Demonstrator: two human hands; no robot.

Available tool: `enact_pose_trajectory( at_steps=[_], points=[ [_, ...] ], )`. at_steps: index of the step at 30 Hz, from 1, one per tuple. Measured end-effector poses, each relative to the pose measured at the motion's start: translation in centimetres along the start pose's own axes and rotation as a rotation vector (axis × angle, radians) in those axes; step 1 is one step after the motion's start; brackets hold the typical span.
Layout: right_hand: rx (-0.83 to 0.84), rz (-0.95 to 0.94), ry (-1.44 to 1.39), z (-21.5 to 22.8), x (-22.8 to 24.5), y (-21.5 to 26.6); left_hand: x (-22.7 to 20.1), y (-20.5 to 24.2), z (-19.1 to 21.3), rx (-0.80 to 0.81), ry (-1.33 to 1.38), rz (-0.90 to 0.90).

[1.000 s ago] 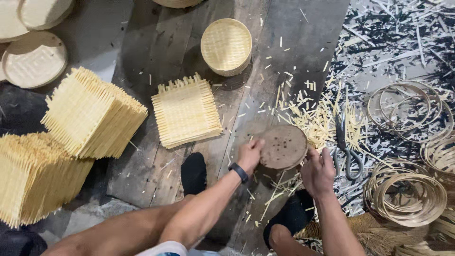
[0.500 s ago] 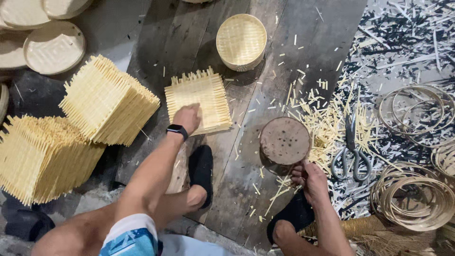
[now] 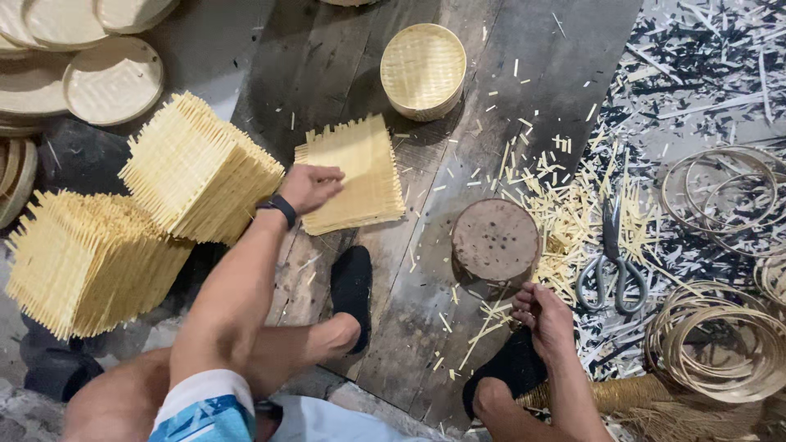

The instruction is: The person sits on the floor and repeatedly trims the edges of small round bamboo baskets using shears. They place each finished basket aside and pick up a new one from a stack to continue the trimming process.

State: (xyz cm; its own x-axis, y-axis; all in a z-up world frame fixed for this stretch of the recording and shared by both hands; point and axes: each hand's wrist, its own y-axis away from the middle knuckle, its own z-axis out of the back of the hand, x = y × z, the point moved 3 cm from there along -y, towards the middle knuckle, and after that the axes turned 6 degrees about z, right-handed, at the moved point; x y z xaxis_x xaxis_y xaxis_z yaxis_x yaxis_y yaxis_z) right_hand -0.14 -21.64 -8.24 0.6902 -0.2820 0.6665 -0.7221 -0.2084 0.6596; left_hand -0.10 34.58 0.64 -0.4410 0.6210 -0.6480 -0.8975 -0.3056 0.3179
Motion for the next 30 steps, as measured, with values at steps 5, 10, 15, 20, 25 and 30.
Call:
enact_pose_trajectory(
  at_steps=[5,10,15,20,25,30],
  points=[
    [0.12,0.047,-0.167,0.7,-1.3,-0.8,-2.1,0.0,0.7,0.138,-0.089,0.033],
    [-0.04,0.026,0.006,1.2,-1.2,-0.7,-4.8,1.4,0.5,-0.02,-0.12,-0.005],
    [-0.076,0.104,0.071,0.6,1.1,0.7,-11.3,3.8,5.2,-0.889,-0.247,-0.321],
    [-0.024,0.203,0.054,-1.6,5.2,1.1,-18.8,6.7,-0.3,-0.807,-0.264,-0.664],
    [0.153,0.228,-0.095,-3.3,7.4,-0.5,-21.6,11.7,-16.2,0.027,-0.302,-0.789],
    [-0.091,0.333,0.363,-2.6,5.5,-4.1,-20.4,13.0,-20.0,0.045,-0.095,-0.906]
  ],
)
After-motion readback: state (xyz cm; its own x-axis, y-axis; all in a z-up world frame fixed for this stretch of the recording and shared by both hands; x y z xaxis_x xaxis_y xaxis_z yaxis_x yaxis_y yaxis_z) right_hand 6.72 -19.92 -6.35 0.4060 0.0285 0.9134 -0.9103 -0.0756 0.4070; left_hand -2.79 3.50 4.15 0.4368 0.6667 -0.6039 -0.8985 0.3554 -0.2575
